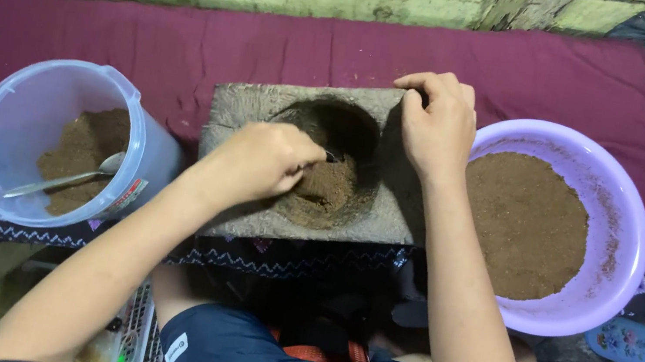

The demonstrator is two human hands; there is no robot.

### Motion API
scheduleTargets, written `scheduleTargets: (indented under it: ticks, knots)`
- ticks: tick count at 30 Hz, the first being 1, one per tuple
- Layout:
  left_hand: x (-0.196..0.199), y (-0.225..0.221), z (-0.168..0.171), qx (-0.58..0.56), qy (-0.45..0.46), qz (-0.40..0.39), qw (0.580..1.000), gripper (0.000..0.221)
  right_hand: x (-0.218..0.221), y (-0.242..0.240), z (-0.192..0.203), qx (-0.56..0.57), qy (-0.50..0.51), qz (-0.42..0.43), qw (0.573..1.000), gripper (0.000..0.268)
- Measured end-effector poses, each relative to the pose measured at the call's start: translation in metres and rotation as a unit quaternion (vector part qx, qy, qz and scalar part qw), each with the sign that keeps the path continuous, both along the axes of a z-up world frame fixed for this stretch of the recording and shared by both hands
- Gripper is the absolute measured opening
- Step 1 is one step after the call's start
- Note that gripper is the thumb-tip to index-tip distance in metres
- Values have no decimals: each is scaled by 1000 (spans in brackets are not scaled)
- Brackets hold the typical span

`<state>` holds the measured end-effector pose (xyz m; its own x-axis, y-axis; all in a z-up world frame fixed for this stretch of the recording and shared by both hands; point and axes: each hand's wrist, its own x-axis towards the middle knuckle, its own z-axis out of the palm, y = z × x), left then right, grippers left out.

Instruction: Transferring brown powder from a stone mortar into different containers using a spoon

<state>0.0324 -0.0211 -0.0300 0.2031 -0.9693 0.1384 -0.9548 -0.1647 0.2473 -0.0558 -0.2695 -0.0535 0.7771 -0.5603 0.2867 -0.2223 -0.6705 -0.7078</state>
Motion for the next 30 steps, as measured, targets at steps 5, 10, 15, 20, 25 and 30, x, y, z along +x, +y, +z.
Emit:
scheduleTargets:
  ticks: [5,10,15,20,25,30]
  knots:
    - [-6,-7,5,-25,81,13,996,20,-2,-2,10,70,-27,20,997,28]
    - [-15,0,39,-101,192,48,975,17,-4,-3,10,112,-58,20,992,33]
    - [-25,-1,39,-216,333,59,916,15,8,-13,-4,142,-103,34,984,33]
    - [-47,-8,29,-241,379,84,890,18,3,-11,-1,166,-92,22,982,33]
    - [-79,-8,24,-253,443,38,859,17,2,-11,-5,165,-97,18,981,32]
    - [-64,15,22,-212,385,94,893,19,1,-10,-5,143,-94,15,985,31]
